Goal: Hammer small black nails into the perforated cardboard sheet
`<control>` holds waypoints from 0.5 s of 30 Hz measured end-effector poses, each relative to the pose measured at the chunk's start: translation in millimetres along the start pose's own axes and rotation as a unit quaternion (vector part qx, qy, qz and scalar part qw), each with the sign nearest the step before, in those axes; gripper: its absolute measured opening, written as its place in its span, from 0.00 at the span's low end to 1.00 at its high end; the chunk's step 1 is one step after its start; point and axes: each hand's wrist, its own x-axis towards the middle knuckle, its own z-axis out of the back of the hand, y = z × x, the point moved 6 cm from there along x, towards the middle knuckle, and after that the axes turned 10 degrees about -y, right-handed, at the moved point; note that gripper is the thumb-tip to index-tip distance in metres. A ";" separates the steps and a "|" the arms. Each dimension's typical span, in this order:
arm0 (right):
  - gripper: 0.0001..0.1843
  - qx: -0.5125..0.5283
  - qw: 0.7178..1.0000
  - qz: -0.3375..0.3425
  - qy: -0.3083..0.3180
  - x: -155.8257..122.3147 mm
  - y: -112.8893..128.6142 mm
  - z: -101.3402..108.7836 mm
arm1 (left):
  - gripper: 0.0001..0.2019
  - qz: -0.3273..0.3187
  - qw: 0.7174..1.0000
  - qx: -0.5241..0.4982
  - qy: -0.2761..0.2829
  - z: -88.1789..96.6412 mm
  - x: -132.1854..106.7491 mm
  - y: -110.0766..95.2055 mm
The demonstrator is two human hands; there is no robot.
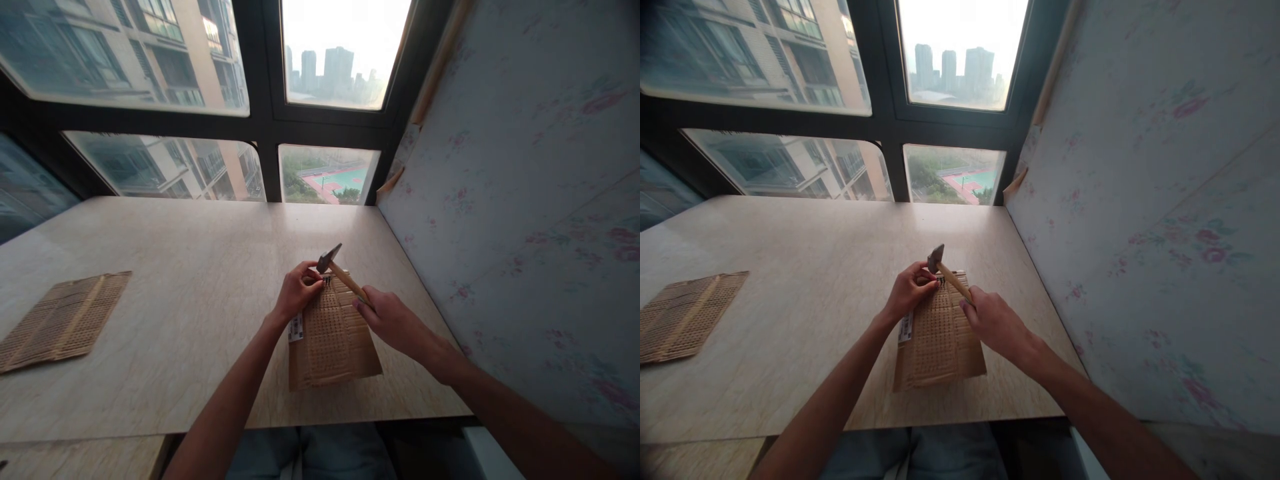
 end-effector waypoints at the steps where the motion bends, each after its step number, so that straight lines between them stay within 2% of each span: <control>1: 0.10 -0.005 1.000 0.003 0.004 0.4 -0.5 -0.8 | 0.18 -0.001 1.000 0.004 0.003 0.0 0.3 -0.1; 6: 0.10 -0.001 1.000 0.010 0.024 1.5 -2.2 -4.5 | 0.16 -0.014 0.999 0.014 0.028 0.3 0.9 -1.6; 10: 0.11 0.025 1.000 -0.003 0.008 2.8 -2.0 -2.4 | 0.16 -0.010 1.000 0.005 0.017 1.8 1.4 0.4; 15: 0.12 0.010 1.000 -0.005 0.026 5.1 -5.7 -6.1 | 0.18 0.002 0.999 -0.022 0.029 -1.1 1.0 2.2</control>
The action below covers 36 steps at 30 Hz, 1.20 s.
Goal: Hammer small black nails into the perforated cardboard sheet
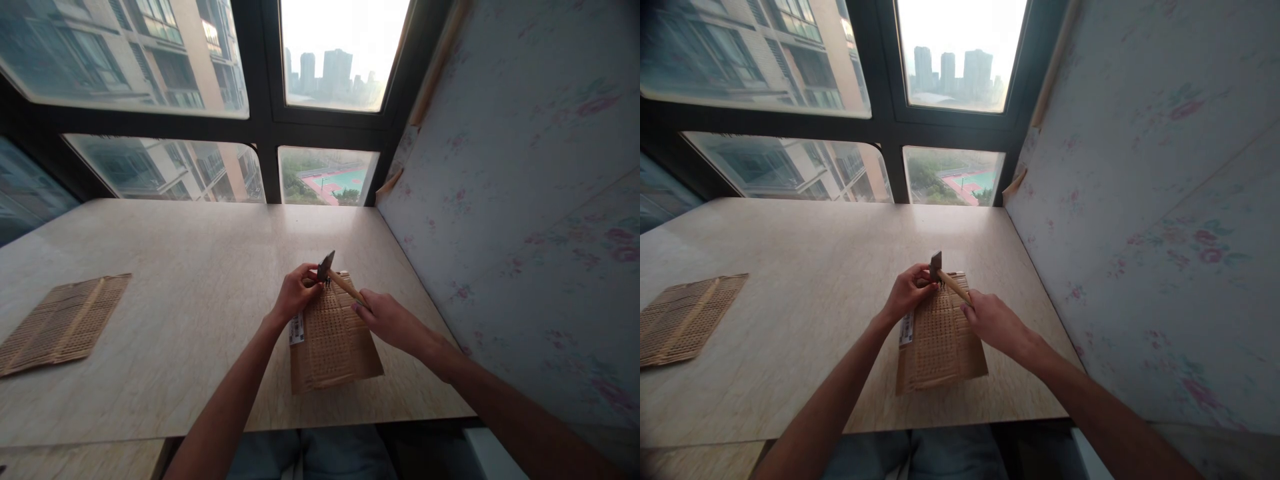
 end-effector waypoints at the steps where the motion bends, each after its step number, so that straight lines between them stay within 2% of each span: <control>1: 0.12 0.000 1.000 0.000 -0.002 0.2 -0.5 0.3 | 0.18 0.003 1.000 -0.004 -0.001 0.0 0.0 0.0; 5: 0.12 0.005 1.000 -0.002 -0.019 -0.6 0.0 2.9 | 0.17 0.010 1.000 -0.004 -0.009 0.7 0.3 -0.3; 10: 0.13 0.013 1.000 0.000 -0.005 -4.4 -0.9 -0.6 | 0.16 0.007 1.000 -0.001 0.000 -0.1 0.2 0.3; 17: 0.14 0.036 0.999 -0.020 -0.032 -7.7 -10.9 2.7 | 0.21 -0.058 0.993 0.100 0.004 -0.7 0.7 -15.4; 21: 0.14 0.048 0.997 -0.025 -0.062 -6.4 -15.9 8.1 | 0.22 -0.073 0.992 0.097 0.027 -6.4 4.3 -21.7; 27: 0.15 0.061 0.996 -0.029 -0.061 -8.6 -22.6 7.0 | 0.20 -0.046 0.995 0.064 0.061 -11.5 9.5 -15.8; 36: 0.14 0.090 0.993 -0.065 -0.044 -12.7 -22.4 9.6 | 0.20 -0.048 0.995 0.065 0.062 -9.2 13.2 -9.4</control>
